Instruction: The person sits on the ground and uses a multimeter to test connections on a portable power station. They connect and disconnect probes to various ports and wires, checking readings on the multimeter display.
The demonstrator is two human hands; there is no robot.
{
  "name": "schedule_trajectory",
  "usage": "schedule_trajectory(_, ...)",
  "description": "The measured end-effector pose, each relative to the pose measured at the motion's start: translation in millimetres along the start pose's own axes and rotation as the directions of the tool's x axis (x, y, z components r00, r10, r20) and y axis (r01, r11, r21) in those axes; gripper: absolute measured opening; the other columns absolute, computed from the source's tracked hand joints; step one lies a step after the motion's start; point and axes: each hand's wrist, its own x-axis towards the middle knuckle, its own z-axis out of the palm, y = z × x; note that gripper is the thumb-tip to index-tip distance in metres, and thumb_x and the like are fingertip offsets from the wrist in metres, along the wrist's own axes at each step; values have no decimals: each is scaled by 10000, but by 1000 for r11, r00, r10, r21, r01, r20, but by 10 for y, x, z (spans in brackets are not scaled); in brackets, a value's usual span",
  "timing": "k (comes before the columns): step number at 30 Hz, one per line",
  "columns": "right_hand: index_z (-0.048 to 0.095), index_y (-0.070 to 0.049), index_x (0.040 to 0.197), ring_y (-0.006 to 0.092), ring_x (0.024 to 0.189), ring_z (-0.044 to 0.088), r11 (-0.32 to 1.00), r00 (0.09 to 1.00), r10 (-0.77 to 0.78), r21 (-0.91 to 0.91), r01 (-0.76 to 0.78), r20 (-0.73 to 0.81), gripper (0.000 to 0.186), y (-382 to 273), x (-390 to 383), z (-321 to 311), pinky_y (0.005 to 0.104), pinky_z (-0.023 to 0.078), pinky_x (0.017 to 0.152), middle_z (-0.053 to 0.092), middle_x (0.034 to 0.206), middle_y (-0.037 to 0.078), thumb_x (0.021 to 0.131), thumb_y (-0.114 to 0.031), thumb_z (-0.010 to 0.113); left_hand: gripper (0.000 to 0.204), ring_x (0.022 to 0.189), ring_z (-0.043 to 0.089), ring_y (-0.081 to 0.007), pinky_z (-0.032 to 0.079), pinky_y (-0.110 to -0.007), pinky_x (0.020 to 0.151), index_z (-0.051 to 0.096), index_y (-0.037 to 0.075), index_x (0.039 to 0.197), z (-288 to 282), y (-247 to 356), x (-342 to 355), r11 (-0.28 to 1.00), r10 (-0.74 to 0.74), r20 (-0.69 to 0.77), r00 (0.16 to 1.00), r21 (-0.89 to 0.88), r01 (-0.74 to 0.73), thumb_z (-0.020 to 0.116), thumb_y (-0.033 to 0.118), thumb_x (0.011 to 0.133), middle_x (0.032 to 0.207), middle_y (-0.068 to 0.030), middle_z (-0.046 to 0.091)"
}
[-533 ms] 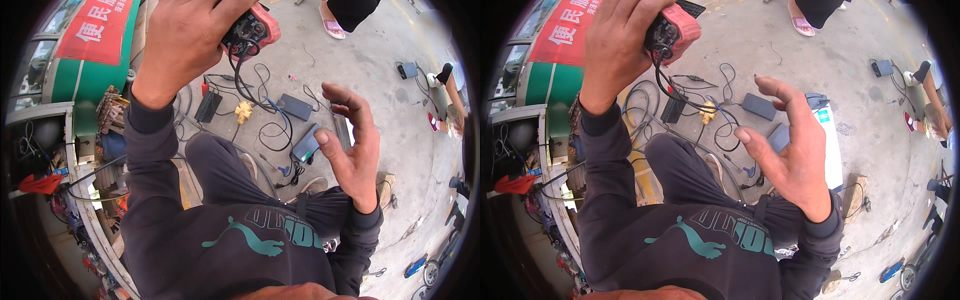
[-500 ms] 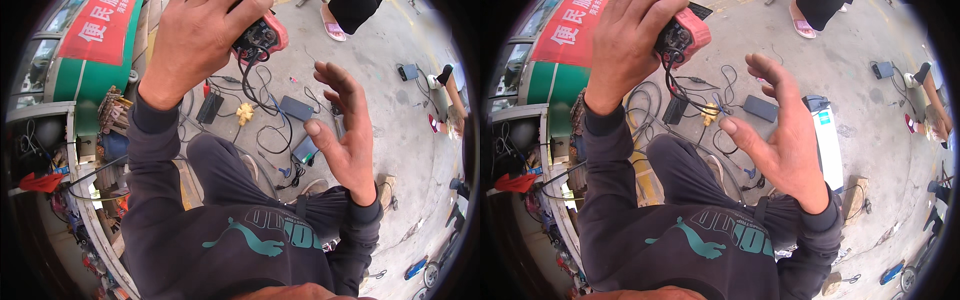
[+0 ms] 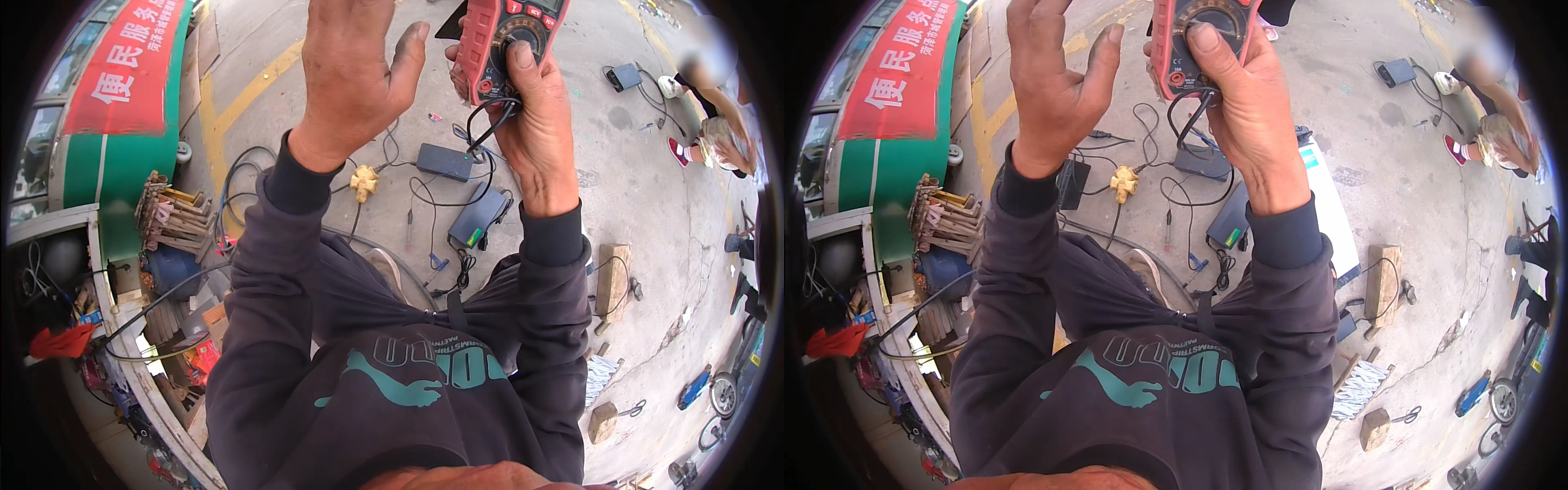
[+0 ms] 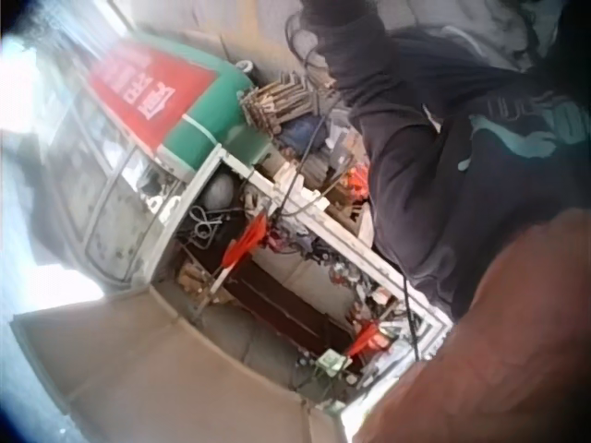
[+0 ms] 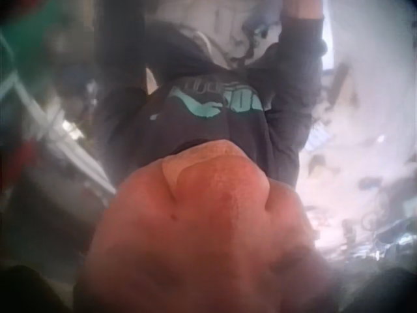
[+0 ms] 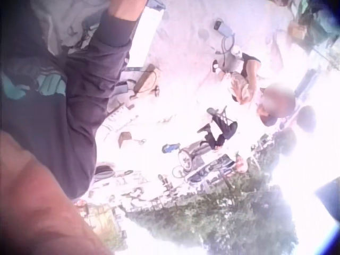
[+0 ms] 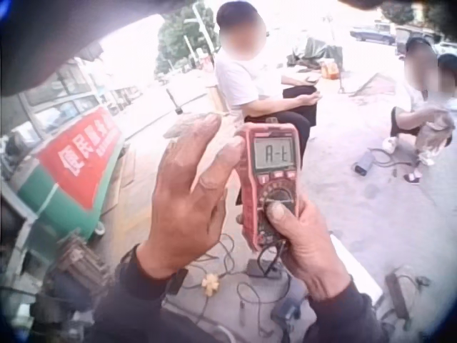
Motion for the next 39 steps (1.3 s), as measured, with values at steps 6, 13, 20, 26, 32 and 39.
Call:
schedule_trajectory(6, 546, -7, 1318, 232, 956, 694, 957, 919, -270, 25, 289, -287, 639, -286, 53, 28, 359, 597, 734, 664, 1177, 128, 936, -503, 672, 404, 1297, 519, -227, 386, -393, 1113, 528, 10, 1369, 689, 434, -763, 434, -346, 548, 761, -626, 648, 563, 236, 1037, 1332, -100, 587)
schedule_trajectory(13, 549, -59, 1354, 300, 1107, 645, 874, 919, -369, 286, 394, -139, 567, -1021, 97, -257, 458, 621, 850, 646, 1246, 126, 974, -473, 631, 321, 1185, 567, -180, 440, -333, 1037, 586, -19, 1274, 1168, 673, -662, 31, -190, 741, 644, -652, 758, 610, 181, 1023, 1212, -85, 636)
schedule_trajectory(20, 519, -25, 1373, 310, 1178, 607, 813, 964, -244, 519, 265, -111, 587, -1289, -7, -11, 498, 591, 918, 604, 1303, 142, 979, -443, 642, 368, 1227, 562, -184, 488, -340, 1016, 549, 16, 1352, 1141, 932, -263, 206, -394, 421, 817, -826, 525, 604, 127, 1006, 1368, -109, 551)
schedule_trajectory(26, 511, -49, 1369, 229, 1164, 559, 806, 969, -230, 576, 134, 96, 638, -1262, -114, -224, 476, 591, 939, 531, 1269, 122, 874, -346, 784, 208, 987, 670, -175, 544, -314, 838, 669, -10, 1073, 1043, 870, -223, 147, -359, 713, 602, -594, 791, 606, 179, 1012, 1064, -103, 694)
schedule_trajectory(32, 482, -105, 1362, 168, 1123, 550, 728, 945, -293, 674, 124, 143, 674, -1408, -284, -431, 395, 637, 790, 524, 1197, 72, 834, -364, 811, 181, 1176, 591, -256, 460, -420, 1022, 586, 91, 1046, 948, 790, -371, -725, -547, 713, 439, -665, 176, 505, 253, 1061, 1169, -86, 627)
schedule_trajectory(39, 516, -45, 1299, 145, 1100, 581, 667, 931, -358, 678, 310, -74, 668, -1609, -423, -409, 229, 646, 606, 559, 1145, 78, 773, -274, 859, 176, 1345, 489, -206, 379, -457, 1153, 637, 119, 1096, 662, 591, -753, -728, -630, 493, 600, -644, -235, 507, 232, 1062, 1376, -37, 573)
